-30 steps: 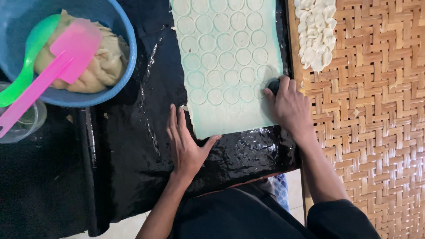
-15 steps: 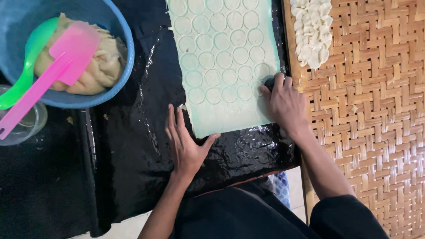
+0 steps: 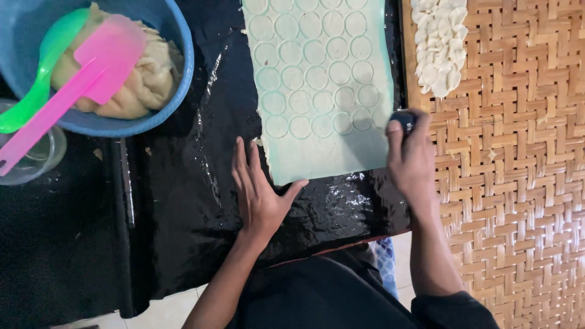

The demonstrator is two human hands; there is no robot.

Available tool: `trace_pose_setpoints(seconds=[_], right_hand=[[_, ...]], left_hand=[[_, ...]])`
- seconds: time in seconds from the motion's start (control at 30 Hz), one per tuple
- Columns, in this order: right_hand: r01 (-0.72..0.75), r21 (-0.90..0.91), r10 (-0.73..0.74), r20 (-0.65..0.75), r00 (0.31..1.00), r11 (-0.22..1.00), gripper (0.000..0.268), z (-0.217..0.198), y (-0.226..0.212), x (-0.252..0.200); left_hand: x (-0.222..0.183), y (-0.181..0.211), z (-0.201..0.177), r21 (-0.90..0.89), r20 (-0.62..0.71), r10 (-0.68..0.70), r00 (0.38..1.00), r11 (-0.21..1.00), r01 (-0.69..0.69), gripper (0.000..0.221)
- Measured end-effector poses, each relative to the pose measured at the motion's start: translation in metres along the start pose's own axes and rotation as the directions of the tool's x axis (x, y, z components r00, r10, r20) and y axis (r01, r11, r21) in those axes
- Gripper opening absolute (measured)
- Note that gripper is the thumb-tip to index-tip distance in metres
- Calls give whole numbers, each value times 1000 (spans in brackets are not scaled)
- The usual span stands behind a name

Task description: The person is using a circular cutter to stamp out round pieces of dough from a rolled-out sheet.

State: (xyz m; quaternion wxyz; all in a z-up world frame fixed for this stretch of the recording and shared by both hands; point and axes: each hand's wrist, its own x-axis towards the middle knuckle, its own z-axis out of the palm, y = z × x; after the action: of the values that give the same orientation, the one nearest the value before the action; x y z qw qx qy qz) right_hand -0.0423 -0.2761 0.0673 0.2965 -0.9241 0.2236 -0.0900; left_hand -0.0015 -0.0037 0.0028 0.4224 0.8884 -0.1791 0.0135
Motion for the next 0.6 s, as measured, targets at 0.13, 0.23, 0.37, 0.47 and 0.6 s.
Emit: trace_pose_setpoints(seconds=[0.13,0.23,0.37,0.47,0.6], right_hand=[[53,-127,-18,265,964,990,43,22,-69,-7],[273,-107,-211,395,894,956,47,48,-88,-5],[457,-153,-317,530,786,876,53,75,-99,3],[522,-191,-344,561,753,831,54,90,-97,5],[563,-255,-362,549,753,786,54,107,-89,4]], left_hand=[[2,2,1,21,-32,1,999,1000,0,116],[0,-1,3,-5,-44,-35,998,999,35,116],[-4,-5,7,-11,-74,-43,996,999,42,112],[-3,-4,7,-30,-74,-58,996,998,56,111],[-2,-5,8,-56,-75,-54,996,997,50,114]])
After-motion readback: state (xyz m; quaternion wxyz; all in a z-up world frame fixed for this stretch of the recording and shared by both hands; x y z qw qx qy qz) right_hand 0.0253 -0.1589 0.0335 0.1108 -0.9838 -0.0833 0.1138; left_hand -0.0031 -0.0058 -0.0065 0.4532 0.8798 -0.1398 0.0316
